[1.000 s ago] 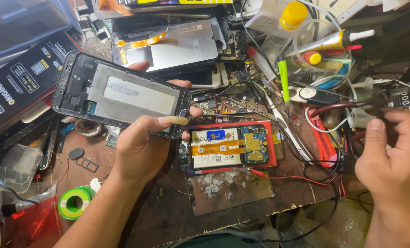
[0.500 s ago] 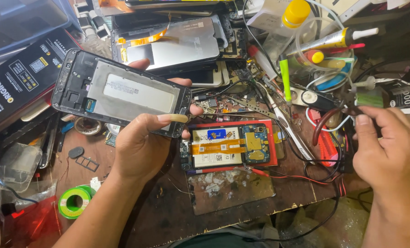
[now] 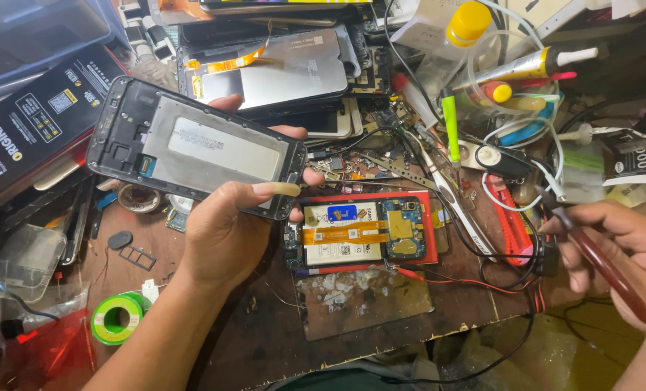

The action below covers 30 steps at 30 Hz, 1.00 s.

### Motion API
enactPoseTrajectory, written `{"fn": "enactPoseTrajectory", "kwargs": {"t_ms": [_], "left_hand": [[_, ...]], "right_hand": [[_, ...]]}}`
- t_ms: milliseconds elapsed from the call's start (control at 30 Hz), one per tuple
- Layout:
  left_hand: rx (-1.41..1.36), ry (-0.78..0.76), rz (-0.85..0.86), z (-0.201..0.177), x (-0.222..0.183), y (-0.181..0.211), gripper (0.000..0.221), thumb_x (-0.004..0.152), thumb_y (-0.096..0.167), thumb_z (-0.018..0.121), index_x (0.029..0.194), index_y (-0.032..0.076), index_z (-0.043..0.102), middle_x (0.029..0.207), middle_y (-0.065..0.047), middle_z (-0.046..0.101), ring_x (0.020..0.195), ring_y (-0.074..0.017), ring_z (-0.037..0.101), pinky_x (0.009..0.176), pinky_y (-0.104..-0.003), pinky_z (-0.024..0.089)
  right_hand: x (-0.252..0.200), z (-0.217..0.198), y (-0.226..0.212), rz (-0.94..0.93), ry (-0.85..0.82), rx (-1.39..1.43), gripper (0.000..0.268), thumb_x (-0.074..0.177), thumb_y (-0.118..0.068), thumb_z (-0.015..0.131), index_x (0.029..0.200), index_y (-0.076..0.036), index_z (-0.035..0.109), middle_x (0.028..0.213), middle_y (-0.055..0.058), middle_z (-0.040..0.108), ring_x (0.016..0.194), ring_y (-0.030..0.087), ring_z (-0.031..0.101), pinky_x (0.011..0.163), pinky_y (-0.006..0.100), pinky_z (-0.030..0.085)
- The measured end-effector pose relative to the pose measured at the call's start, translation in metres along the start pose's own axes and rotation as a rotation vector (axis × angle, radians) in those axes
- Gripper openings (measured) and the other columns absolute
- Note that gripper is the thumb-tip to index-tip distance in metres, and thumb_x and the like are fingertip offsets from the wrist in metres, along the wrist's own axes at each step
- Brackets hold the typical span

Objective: Connecting ribbon cables and assembling components of a smartphone on a repair bench.

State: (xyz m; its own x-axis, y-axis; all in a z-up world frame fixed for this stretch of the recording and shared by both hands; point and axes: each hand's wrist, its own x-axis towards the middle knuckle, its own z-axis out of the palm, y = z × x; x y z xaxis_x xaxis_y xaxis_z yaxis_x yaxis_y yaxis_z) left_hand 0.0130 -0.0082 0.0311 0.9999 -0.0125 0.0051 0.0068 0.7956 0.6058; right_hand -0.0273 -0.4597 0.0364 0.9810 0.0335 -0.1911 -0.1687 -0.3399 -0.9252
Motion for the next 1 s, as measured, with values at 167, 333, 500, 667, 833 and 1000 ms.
{"fn": "enactPoseTrajectory", "kwargs": {"t_ms": [167, 333, 500, 667, 833, 1000], "left_hand": [[-0.073, -0.102, -0.048, -0.006, -0.006, -0.006, 0.062, 0.09, 0.0, 0.056, 0.146, 0.016, 0.034, 0.134, -0.038, 0.055, 0.098, -0.0494, 0.07, 0.061, -0.035, 0.054], [-0.113, -0.114, -0.077, 0.001, -0.005, -0.001, 0.05, 0.101, 0.016, 0.057, 0.144, 0.018, 0.034, 0.135, -0.039, 0.055, 0.094, -0.0409, 0.069, 0.06, -0.034, 0.054], [-0.107, -0.037, -0.036, 0.0, -0.002, 0.004, 0.057, 0.095, 0.009, 0.06, 0.146, 0.013, 0.034, 0.13, -0.037, 0.06, 0.09, -0.0409, 0.072, 0.057, -0.033, 0.057], [-0.054, -0.082, -0.013, -0.006, 0.002, 0.007, 0.084, 0.076, -0.009, 0.054, 0.152, 0.014, 0.025, 0.136, -0.036, 0.055, 0.1, -0.0441, 0.07, 0.062, -0.038, 0.059], [-0.106, -0.074, -0.007, -0.006, 0.004, 0.005, 0.088, 0.077, -0.02, 0.046, 0.155, 0.013, 0.022, 0.143, -0.036, 0.051, 0.112, -0.0459, 0.066, 0.082, -0.046, 0.064], [-0.098, -0.083, -0.036, -0.003, 0.004, 0.005, 0.079, 0.085, -0.01, 0.053, 0.153, 0.017, 0.024, 0.146, -0.032, 0.051, 0.125, -0.0481, 0.062, 0.099, -0.06, 0.057]], "right_hand": [[0.017, 0.059, -0.029, -0.212, 0.086, 0.067, 0.014, 0.115, -0.009, 0.047, 0.121, 0.001, 0.054, 0.103, 0.022, 0.062, 0.088, 0.029, 0.068, 0.077, 0.032, 0.062], [0.054, 0.118, -0.067, -0.329, 0.192, 0.423, 0.02, 0.091, 0.003, 0.058, 0.099, -0.016, 0.059, 0.101, 0.006, 0.061, 0.086, 0.013, 0.058, 0.068, 0.019, 0.041], [0.068, 0.164, -0.134, 0.023, -0.197, 0.772, 0.057, 0.089, -0.064, 0.065, 0.101, -0.009, 0.054, 0.082, 0.006, 0.037, 0.059, 0.013, 0.031, 0.054, 0.026, 0.026], [0.097, 0.172, -0.117, -0.008, -0.508, 0.852, 0.059, 0.096, -0.054, 0.074, 0.117, -0.004, 0.053, 0.084, 0.007, 0.042, 0.06, 0.013, 0.036, 0.055, 0.025, 0.03], [0.093, 0.17, -0.12, -0.072, -0.578, 0.316, 0.063, 0.075, -0.036, 0.074, 0.121, -0.007, 0.041, 0.088, 0.006, 0.042, 0.066, 0.012, 0.049, 0.031, 0.014, 0.03], [0.082, 0.173, -0.125, 0.058, -0.593, 0.213, 0.053, 0.088, -0.026, 0.062, 0.135, -0.001, 0.058, 0.119, 0.021, 0.077, 0.116, 0.03, 0.074, 0.103, 0.045, 0.055]]}}
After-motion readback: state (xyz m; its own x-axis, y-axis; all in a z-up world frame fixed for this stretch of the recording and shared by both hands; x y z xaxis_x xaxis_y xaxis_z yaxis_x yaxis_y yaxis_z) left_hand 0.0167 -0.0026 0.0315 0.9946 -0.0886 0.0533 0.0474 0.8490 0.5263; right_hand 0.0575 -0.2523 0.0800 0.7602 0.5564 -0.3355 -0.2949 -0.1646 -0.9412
